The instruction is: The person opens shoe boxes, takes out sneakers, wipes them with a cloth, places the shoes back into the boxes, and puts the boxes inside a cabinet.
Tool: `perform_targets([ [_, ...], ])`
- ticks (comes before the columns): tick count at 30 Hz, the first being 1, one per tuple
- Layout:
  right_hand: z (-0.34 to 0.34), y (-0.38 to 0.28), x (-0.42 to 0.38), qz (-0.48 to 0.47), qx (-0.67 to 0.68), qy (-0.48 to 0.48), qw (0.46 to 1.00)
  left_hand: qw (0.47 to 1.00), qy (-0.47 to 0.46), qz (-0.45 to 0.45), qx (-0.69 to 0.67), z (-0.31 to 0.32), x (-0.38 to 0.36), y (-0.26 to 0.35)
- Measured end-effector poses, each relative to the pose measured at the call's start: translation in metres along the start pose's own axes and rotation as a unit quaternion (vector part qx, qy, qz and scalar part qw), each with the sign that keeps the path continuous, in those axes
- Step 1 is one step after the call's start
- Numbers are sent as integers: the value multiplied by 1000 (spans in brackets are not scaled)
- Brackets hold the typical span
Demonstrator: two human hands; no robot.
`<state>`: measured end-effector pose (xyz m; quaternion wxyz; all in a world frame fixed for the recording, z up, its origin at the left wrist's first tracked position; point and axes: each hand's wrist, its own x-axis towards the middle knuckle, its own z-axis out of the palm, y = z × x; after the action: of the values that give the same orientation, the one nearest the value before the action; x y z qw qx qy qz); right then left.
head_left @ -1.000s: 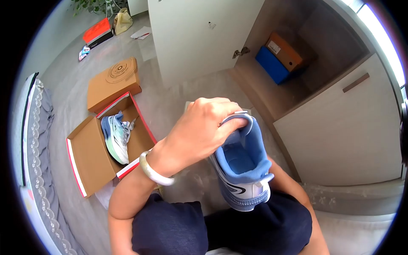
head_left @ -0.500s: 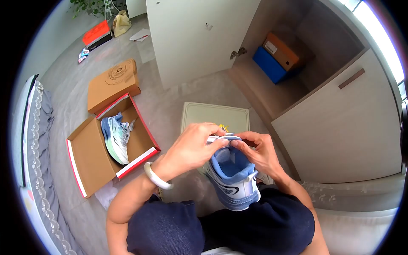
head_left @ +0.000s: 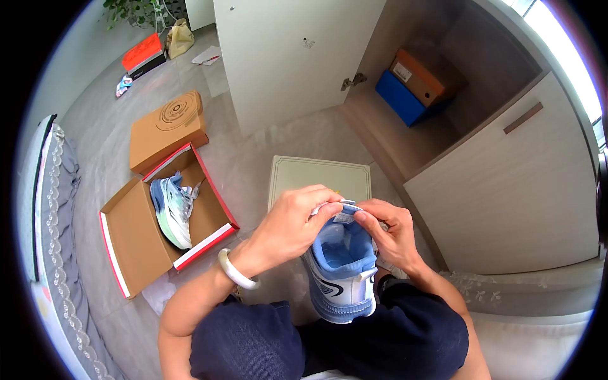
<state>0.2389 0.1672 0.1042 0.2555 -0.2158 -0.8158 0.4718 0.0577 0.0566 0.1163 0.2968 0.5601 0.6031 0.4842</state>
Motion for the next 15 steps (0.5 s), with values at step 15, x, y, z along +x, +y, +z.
perform_targets([
  [15,19,35,19,-96,-150,153,972,983,87,119,106,14,9,-9],
])
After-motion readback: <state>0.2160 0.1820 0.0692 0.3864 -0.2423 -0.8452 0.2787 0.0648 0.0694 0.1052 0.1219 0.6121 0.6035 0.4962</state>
